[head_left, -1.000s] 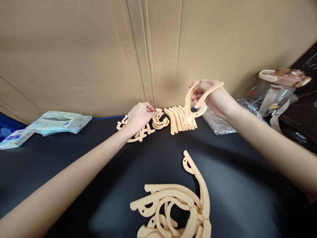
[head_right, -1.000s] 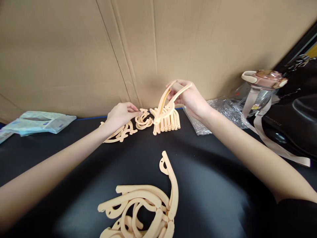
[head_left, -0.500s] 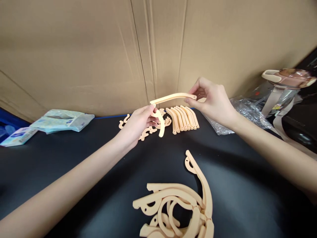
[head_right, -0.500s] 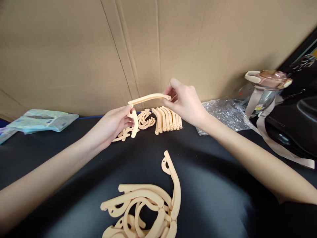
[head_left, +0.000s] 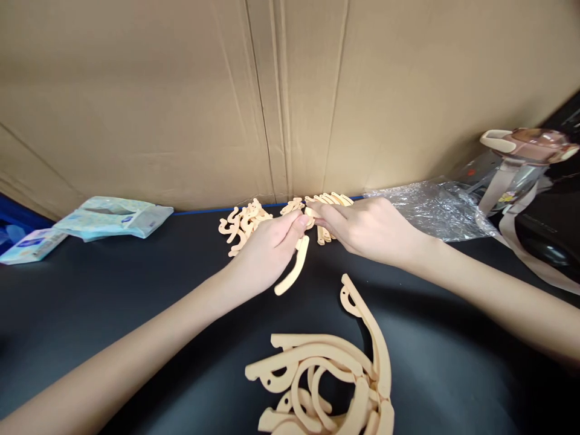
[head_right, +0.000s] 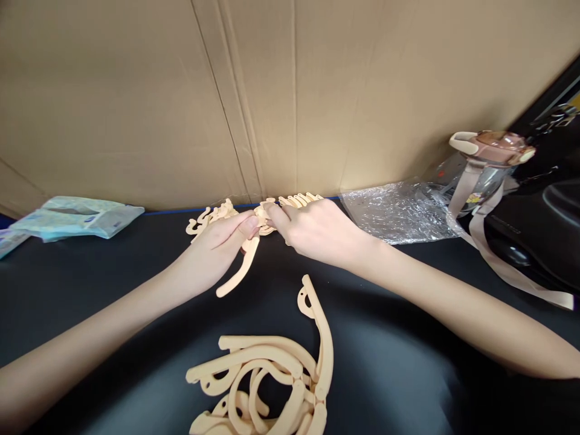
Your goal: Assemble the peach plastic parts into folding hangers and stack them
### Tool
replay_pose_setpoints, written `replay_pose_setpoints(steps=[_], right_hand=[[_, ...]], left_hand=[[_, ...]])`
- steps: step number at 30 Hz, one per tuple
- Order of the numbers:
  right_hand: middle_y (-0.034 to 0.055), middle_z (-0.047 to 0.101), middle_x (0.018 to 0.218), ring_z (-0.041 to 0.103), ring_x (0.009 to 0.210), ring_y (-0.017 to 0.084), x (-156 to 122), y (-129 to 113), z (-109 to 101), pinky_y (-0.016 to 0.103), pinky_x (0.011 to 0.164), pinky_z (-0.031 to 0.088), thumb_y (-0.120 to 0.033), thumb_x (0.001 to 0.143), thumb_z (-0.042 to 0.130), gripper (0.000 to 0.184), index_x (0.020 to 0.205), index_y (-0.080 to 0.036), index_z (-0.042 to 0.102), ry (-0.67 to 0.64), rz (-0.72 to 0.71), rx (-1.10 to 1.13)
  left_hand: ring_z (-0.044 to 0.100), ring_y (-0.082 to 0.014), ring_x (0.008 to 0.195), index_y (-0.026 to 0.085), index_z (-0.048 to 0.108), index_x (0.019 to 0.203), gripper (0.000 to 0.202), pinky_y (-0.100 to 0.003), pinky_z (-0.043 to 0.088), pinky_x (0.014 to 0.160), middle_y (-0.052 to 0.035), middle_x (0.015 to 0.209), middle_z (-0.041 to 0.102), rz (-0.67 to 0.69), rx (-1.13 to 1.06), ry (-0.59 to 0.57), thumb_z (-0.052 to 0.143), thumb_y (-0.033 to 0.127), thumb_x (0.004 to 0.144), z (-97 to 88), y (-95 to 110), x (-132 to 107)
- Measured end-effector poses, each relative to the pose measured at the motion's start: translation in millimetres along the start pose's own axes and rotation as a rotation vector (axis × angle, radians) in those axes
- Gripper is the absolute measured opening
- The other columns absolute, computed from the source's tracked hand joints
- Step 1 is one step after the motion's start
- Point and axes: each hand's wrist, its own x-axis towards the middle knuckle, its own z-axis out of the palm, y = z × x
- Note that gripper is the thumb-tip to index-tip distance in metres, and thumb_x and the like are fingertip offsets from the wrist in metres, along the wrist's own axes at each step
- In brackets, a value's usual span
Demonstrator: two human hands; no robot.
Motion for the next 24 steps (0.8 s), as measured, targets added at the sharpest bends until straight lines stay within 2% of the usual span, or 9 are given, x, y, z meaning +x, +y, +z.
replay_pose_setpoints(steps=[3, 6, 9, 13, 15, 18, 20, 24], right_hand=[[0.0056, 0.064, 0.065, 0.049, 0.047, 0.016, -1.7, -0.2, 5.5, 0.031, 0.047, 0.019, -0.009, 0.095, 0.038, 0.025, 0.1, -0.011, 0.062, -0.031, -0.032, -0.007], [0.0047, 0.064, 0.065, 0.046, 0.044, 0.015, -2.2, -1.4, 10.9, 0.03, 0.046, 0.018, -0.008, 0.093, 0.036, 0.026, 0.102, -0.011, 0.061, -0.094, -0.002, 0.066], [0.0028, 0.061, 0.062, 0.044, 0.044, 0.015, -0.9, -4.1, 13.7, 0.028, 0.046, 0.019, -0.014, 0.094, 0.035, 0.027, 0.103, -0.012, 0.061, -0.155, 0.065, 0.204], [0.0002, 0.055, 0.057, 0.048, 0.048, 0.014, 3.7, -3.8, 12.2, 0.026, 0.052, 0.03, -0.022, 0.098, 0.032, 0.03, 0.095, -0.014, 0.06, -0.158, 0.159, 0.502], [-0.0015, 0.053, 0.054, 0.049, 0.044, 0.012, 6.4, 4.3, 11.7, 0.025, 0.052, 0.035, -0.028, 0.1, 0.031, 0.034, 0.087, -0.016, 0.059, -0.129, 0.27, 0.723], [-0.0042, 0.049, 0.046, 0.045, 0.034, 0.011, 8.0, 29.2, 14.1, 0.025, 0.042, 0.035, -0.046, 0.1, 0.035, 0.041, 0.083, -0.017, 0.059, -0.012, 0.563, 1.01], [-0.0051, 0.047, 0.047, 0.043, 0.033, 0.01, 5.8, 47.4, 17.6, 0.026, 0.04, 0.036, -0.05, 0.098, 0.041, 0.04, 0.084, -0.018, 0.058, 0.063, 0.675, 1.118], [-0.006, 0.041, 0.049, 0.039, 0.037, 0.01, -4.8, 64.4, 26.3, 0.027, 0.04, 0.033, -0.055, 0.097, 0.043, 0.041, 0.084, -0.02, 0.059, 0.088, 0.738, 1.121]], left_hand=[[0.045, -0.0155, 0.065, 0.022, 0.041, 0.072, 0.036, -0.028, 0.034, 0.063, 0.0017, 0.067, 0.044, -0.014, -0.026, 0.039, 0.029, 0.041, 0.1, 9.1, 2.1, -6.6], [0.044, -0.0147, 0.06, 0.022, 0.04, 0.073, 0.036, -0.029, 0.032, 0.059, 0.0024, 0.065, 0.042, -0.044, 0.001, 0.115, 0.027, 0.042, 0.1, 17.6, 0.6, -11.1], [0.044, -0.0144, 0.057, 0.022, 0.039, 0.075, 0.035, -0.029, 0.03, 0.058, 0.0033, 0.062, 0.042, -0.057, 0.064, 0.133, 0.025, 0.041, 0.101, 19.7, -2.5, -11.1], [0.043, -0.015, 0.055, 0.023, 0.036, 0.073, 0.035, -0.03, 0.029, 0.059, 0.0033, 0.06, 0.04, -0.058, 0.141, 0.139, 0.022, 0.04, 0.101, 18.2, -0.4, -10.0], [0.041, -0.0154, 0.054, 0.024, 0.034, 0.074, 0.03, -0.03, 0.027, 0.057, 0.0032, 0.061, 0.039, -0.032, 0.191, 0.125, 0.025, 0.036, 0.1, 20.3, 5.0, -14.4], [0.039, -0.0155, 0.052, 0.024, 0.034, 0.075, 0.025, -0.029, 0.025, 0.055, 0.0036, 0.06, 0.039, 0.005, 0.199, 0.021, 0.028, 0.033, 0.097, 20.8, 13.5, -24.3], [0.04, -0.0155, 0.053, 0.023, 0.037, 0.07, 0.029, -0.029, 0.027, 0.055, 0.0027, 0.059, 0.042, -0.043, 0.145, 0.003, 0.03, 0.037, 0.095, 11.5, 12.9, -25.0], [0.047, -0.0177, 0.061, 0.022, 0.049, 0.063, 0.035, -0.028, 0.032, 0.059, -0.0007, 0.062, 0.055, -0.293, 0.052, 0.235, 0.044, 0.049, 0.085, -32.8, -13.8, -1.5]])
